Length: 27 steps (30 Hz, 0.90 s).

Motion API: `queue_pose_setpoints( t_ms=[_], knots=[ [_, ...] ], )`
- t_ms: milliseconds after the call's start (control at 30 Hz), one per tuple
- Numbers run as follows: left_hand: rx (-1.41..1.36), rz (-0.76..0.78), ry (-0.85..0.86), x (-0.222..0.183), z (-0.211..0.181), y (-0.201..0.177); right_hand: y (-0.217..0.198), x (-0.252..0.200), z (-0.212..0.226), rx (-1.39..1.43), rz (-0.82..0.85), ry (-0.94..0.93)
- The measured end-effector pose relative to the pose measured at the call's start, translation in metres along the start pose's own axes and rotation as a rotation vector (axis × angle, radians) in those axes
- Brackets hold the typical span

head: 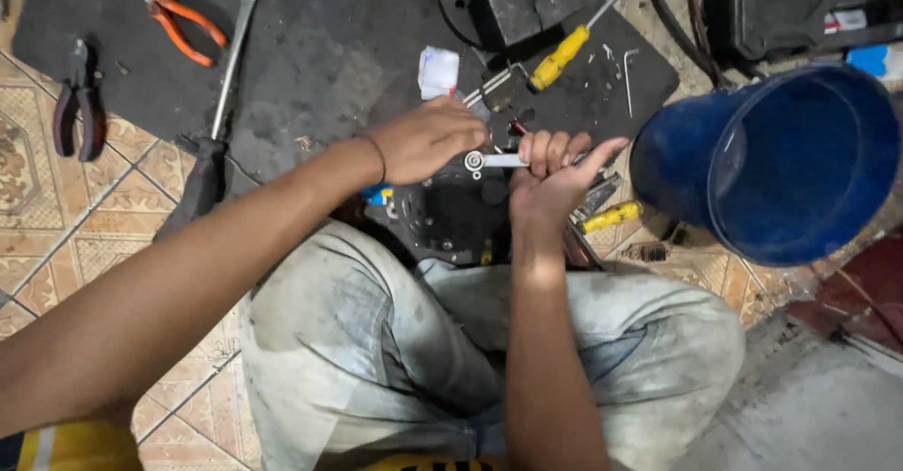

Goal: Disassembling a metal alternator using a screwdriver and a wrench on a workshop floor.

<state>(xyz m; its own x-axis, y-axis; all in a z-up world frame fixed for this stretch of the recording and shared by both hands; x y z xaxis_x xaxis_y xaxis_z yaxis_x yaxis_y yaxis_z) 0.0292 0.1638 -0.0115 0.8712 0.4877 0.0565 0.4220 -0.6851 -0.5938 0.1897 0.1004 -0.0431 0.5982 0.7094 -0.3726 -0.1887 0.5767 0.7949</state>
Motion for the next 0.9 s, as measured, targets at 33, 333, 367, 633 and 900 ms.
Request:
queue_pose_setpoints(
  t_ms=[33, 333, 367, 633, 900],
  knots=[
    [0.008, -0.030, -0.068, -0.006, 0.002, -0.003, 0.005, -0.006, -0.002, -0.010, 0.001, 0.001],
    [0.137, 0.047, -0.431, -0.026, 0.033, 0.013, 0.014, -0.008, -0.004, -0.160, 0.017, 0.107],
    [0.132, 0.042, -0.436, -0.024, 0.032, 0.013, 0.010, -0.006, -0.004, -0.166, 0.019, 0.113],
    [-0.068, -0.031, -0.280, -0.004, 0.018, 0.006, -0.002, 0.016, -0.006, -0.062, 0.045, 0.141],
    [-0.042, 0.032, -0.137, -0.009, -0.004, -0.006, -0.007, 0.024, -0.012, -0.025, 0.049, 0.162]
  ],
)
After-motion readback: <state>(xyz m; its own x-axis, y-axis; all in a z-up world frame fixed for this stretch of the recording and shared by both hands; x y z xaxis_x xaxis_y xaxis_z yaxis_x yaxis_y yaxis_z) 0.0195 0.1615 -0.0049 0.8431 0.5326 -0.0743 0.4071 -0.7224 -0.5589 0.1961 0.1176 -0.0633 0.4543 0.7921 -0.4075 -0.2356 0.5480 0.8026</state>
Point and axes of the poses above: each hand's wrist, its own x-axis towards the middle knuckle, its own y-axis out of the palm, z = x × y, the point moved 9 cm from there along x, towards the middle knuckle, and after that the axes turned 12 degrees about x, right-handed, at the moved point
